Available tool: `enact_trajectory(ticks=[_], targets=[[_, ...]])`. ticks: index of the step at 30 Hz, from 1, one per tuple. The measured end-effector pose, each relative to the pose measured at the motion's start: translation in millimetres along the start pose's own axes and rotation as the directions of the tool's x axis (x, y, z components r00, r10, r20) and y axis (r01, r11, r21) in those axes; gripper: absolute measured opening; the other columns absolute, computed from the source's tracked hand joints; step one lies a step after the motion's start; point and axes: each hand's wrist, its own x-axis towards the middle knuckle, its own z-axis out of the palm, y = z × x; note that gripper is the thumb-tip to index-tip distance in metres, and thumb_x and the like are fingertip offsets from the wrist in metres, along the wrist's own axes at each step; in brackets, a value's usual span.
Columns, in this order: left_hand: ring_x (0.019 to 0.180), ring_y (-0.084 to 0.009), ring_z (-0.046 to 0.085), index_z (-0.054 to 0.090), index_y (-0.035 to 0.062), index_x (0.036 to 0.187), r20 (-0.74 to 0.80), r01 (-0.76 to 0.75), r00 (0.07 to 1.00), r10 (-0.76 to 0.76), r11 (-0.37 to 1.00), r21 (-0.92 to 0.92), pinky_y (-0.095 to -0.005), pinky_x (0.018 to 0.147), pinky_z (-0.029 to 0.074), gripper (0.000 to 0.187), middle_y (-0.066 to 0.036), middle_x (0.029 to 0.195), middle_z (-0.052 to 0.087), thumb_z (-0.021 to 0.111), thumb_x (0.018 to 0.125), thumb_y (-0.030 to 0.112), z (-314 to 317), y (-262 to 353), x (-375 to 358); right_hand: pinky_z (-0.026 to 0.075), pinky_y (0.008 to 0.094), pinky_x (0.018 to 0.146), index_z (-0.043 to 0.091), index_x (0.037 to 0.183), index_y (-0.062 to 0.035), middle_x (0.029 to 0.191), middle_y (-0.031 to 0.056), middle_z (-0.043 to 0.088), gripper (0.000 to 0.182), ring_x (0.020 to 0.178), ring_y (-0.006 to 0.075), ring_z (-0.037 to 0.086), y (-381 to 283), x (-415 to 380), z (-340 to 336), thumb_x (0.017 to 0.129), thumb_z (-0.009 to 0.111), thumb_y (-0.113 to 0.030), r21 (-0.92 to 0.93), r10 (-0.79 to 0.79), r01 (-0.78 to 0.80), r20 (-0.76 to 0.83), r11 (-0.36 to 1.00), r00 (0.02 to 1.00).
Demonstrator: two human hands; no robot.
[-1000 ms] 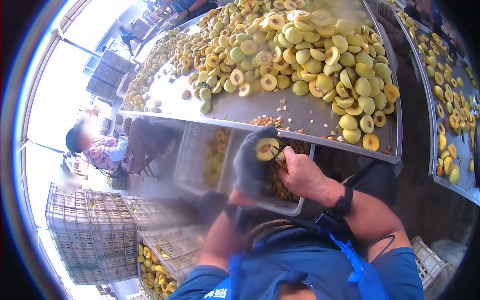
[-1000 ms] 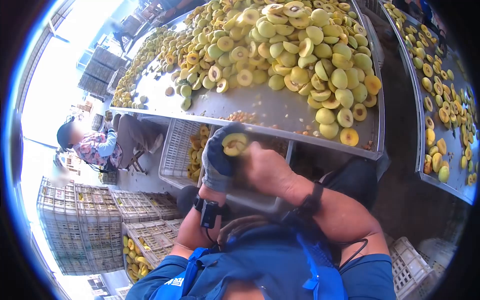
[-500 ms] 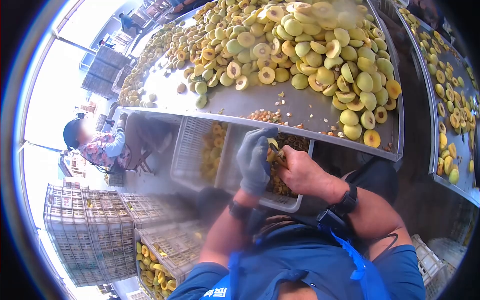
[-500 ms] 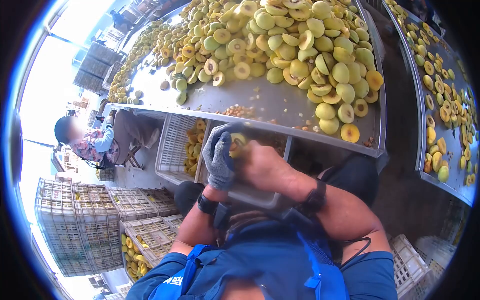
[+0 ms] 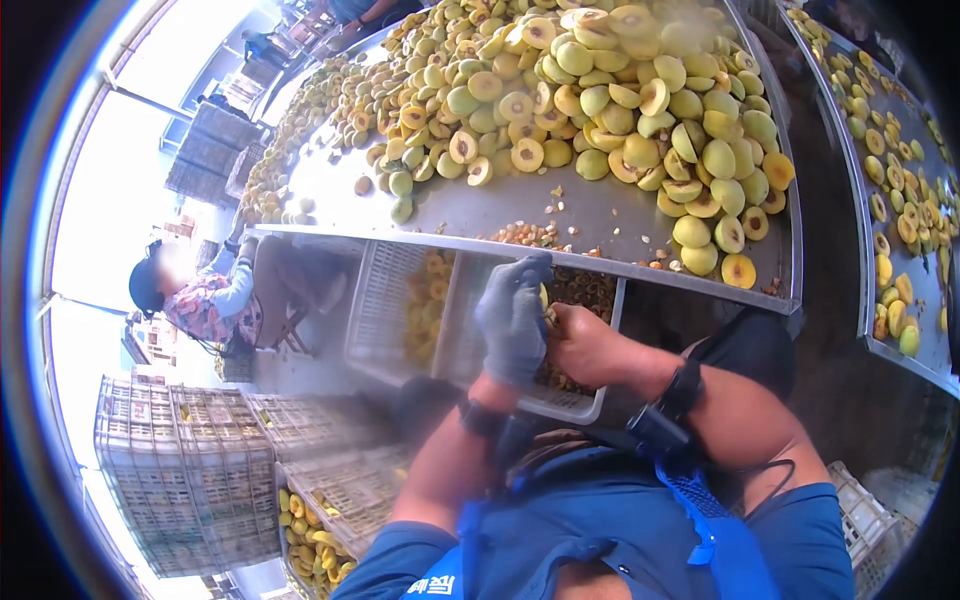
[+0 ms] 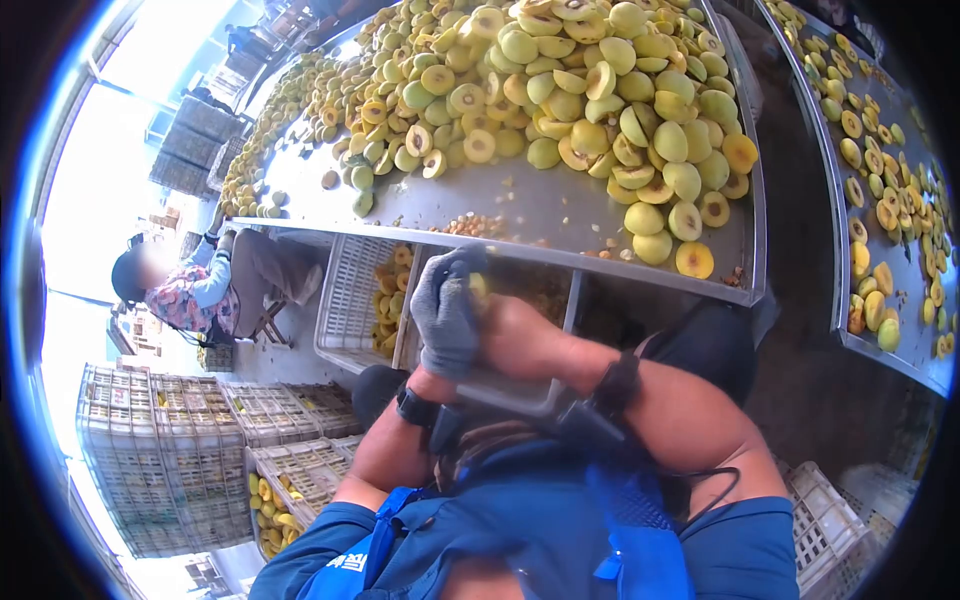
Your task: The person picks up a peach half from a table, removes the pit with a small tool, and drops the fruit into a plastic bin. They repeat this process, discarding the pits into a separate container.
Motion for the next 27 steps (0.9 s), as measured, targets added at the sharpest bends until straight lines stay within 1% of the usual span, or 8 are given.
enact_trajectory(ticks=[3,5,8,15,21,24,26,27], targets=[[0.095,-0.0176,0.068,0.069,-0.0039,0.12,0.016,-0.011,1.0,0.012,0.996,-0.085,-0.0312,0.085,0.054,0.026,-0.011,0.111,0.073,0.054,0.103,0.01,-4,4,2,0.053,0.0397,0.093,0.067,0.118,-0.0007,0.11,0.0187,0.073,0.029,0.102,0.0253,0.069,-14,-6,-6,0.099,0.062,-0.023,0.363,0.095,-0.13,0.112,0.923,0.989],[0.098,-0.0176,0.068,0.069,-0.0048,0.121,0.031,-0.038,0.999,0.038,0.999,-0.002,-0.0311,0.089,0.053,0.031,-0.011,0.111,0.073,0.052,0.104,0.015,-5,6,10,0.052,0.0388,0.095,0.067,0.119,-0.0015,0.111,0.0168,0.073,0.03,0.106,0.0234,0.068,8,2,5,0.1,0.062,-0.024,0.257,-0.074,0.078,-0.027,0.963,0.997],[0.101,-0.0177,0.067,0.069,-0.0058,0.123,0.035,0.052,0.998,-0.054,0.997,0.062,-0.0308,0.092,0.052,0.037,-0.012,0.111,0.073,0.048,0.105,0.019,-12,4,8,0.052,0.0406,0.094,0.067,0.109,-0.0037,0.107,0.0135,0.071,0.021,0.104,0.0258,0.068,-16,-3,-5,0.094,0.065,-0.018,0.164,0.059,-0.061,0.016,0.985,0.998],[0.079,-0.0173,0.069,0.069,-0.0081,0.113,0.168,0.118,0.982,-0.084,0.972,-0.204,-0.0302,0.073,0.057,0.032,-0.013,0.094,0.073,0.055,0.107,0.02,-13,16,10,0.052,0.044,0.075,0.058,0.089,-0.0116,0.08,0.0099,0.057,0.018,0.077,0.0326,0.061,18,-4,3,0.074,0.067,-0.012,0.493,0.026,-0.267,0.441,0.828,0.897],[0.083,-0.0174,0.069,0.065,-0.0072,0.12,0.151,-0.142,0.979,0.14,0.99,-0.001,-0.0306,0.076,0.058,0.035,-0.013,0.098,0.071,0.045,0.108,0.019,-20,8,13,0.043,0.0293,0.044,0.05,0.089,-0.0064,0.062,0.0005,0.053,0.016,0.047,0.0108,0.05,10,-6,7,0.102,0.056,-0.014,0.475,-0.071,-0.112,0.349,0.873,0.934],[0.089,-0.0186,0.069,0.065,-0.0048,0.122,0.076,-0.07,0.995,0.066,0.996,0.048,-0.0318,0.081,0.057,0.033,-0.013,0.101,0.071,0.047,0.105,0.018,-30,3,17,0.044,0.03,0.045,0.052,0.089,-0.0062,0.062,0.0011,0.053,0.016,0.048,0.0109,0.051,8,-6,6,0.101,0.057,-0.016,0.33,-0.015,-0.088,0.298,0.94,0.954],[0.095,-0.0224,0.07,0.066,-0.0016,0.121,0.045,-0.051,0.998,0.044,0.983,0.177,-0.0335,0.085,0.056,0.029,-0.014,0.104,0.071,0.055,0.1,0.014,-39,3,18,0.044,0.0302,0.045,0.054,0.089,-0.0053,0.063,0.002,0.054,0.017,0.048,0.0114,0.052,16,-5,8,0.099,0.058,-0.018,0.241,0.155,-0.234,0.308,0.942,0.939],[0.097,-0.0243,0.07,0.066,-0.0005,0.121,0.088,-0.203,0.979,0.183,0.911,0.359,-0.0341,0.085,0.056,0.028,-0.014,0.105,0.072,0.058,0.098,0.012,-48,-7,18,0.047,0.0333,0.052,0.059,0.093,-0.0036,0.07,0.0057,0.059,0.015,0.057,0.0148,0.057,15,-5,11,0.097,0.059,-0.019,0.14,0.253,-0.314,0.334,0.939,0.908]])
